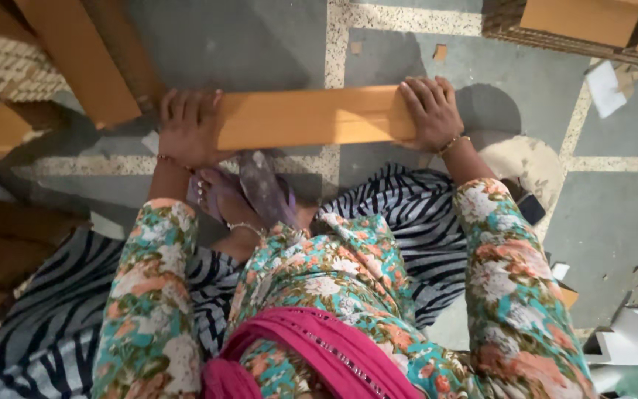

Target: The person sits on the floor and folds a flat piece of cardboard into a box shape. They repeatedly press the edges and flaps to secure the folds, then lift the assembled box to inspect it before placing it back down.

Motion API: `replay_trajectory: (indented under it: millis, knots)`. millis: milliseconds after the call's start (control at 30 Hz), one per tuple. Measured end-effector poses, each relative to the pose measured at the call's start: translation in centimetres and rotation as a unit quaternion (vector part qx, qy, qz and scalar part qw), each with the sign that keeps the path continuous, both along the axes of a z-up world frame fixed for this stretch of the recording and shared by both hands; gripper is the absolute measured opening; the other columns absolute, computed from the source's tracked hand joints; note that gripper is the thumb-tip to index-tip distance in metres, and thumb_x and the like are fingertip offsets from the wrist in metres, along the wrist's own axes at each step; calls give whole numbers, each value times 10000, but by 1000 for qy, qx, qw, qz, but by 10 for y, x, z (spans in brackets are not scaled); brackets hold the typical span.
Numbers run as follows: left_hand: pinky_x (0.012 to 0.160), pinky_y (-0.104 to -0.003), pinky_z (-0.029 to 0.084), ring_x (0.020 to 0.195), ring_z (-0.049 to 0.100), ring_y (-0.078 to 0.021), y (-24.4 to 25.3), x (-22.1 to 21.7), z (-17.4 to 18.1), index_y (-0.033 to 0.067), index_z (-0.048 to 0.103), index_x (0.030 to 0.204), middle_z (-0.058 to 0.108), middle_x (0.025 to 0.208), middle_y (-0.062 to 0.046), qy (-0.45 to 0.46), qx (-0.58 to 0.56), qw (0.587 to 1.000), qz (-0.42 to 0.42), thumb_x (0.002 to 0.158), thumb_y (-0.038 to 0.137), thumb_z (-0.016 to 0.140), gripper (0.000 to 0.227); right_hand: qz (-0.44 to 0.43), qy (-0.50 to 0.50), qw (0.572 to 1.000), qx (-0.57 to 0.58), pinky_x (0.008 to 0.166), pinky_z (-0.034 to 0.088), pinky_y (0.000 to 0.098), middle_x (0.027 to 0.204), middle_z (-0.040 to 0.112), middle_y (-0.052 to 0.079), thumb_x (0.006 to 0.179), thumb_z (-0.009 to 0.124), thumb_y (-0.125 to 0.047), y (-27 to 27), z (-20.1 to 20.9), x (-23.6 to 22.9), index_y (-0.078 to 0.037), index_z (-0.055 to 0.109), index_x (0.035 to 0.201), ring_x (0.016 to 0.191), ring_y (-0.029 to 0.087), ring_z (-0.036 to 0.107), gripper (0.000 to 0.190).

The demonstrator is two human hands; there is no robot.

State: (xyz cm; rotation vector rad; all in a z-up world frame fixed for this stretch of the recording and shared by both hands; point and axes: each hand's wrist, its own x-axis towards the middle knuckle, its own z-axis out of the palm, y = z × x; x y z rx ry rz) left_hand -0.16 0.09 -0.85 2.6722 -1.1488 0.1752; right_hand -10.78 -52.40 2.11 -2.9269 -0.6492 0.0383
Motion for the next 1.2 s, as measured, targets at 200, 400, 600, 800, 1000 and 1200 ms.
replay_trajectory:
  millis: [200, 400, 600, 800, 1000, 1200]
  knots:
    - [1136, -693, 211, 1392, 389, -351, -16, -2, 15, 121, 412, 1530, 461, 1472, -152, 96, 89, 989, 68, 582, 624, 832, 1152, -115, 63, 989, -69, 1171, 150, 693, 1628, 346, 176, 589, 863, -685, 25, 13, -9, -185, 390, 1595, 1504, 439, 269, 1220]
    - [1158, -618, 318, 1397, 423, -432, -72, -8, -4, 162, 184, 1765, 432, 1582, -221, 214, 86, 973, 23, 886, 278, 709, 1031, -281, 61, 956, -64, 1117, 152, 734, 1654, 217, 218, 536, 919, -619, 83, 2, -15, -219, 366, 1554, 1463, 527, 190, 1226]
    - [1148, -634, 222, 1406, 356, -401, -167, -15, 4, 191, 212, 1651, 442, 1485, -195, 151, 106, 983, 0, 658, 423, 865, 1212, -291, -125, 904, 287, 1186, 454, 424, 1563, 479, 128, 988, 868, -390, 134, -97, -81, -137, 502, 1486, 1452, 345, 503, 668]
    - [1070, -632, 263, 1338, 380, -396, -190, -8, 32, 294, 266, 1594, 449, 1376, -196, 162, 48, 982, 84, 563, 586, 925, 1258, -415, 189, 713, 533, 1072, 477, 401, 1470, 463, 159, 875, 815, -432, 163, -118, -87, -103, 340, 1530, 1319, 259, 540, 874]
    - [1013, -628, 364, 1282, 460, -378, -208, -13, 71, 269, 289, 1560, 499, 1350, -142, 120, -229, 923, 285, 490, 566, 975, 1305, -313, 43, 796, 516, 1157, 442, 476, 1525, 449, 197, 814, 883, -434, 186, -22, -61, -92, 284, 1600, 1422, 366, 472, 1046]
    - [1135, -552, 483, 1327, 544, -387, -227, -27, 97, 83, 256, 1601, 512, 1430, -205, 115, -586, 714, 365, 642, 310, 992, 1229, -195, -195, 927, 253, 1212, 281, 602, 1581, 295, 302, 675, 986, -451, 175, 86, -72, -132, 318, 1569, 1453, 500, 307, 1161]
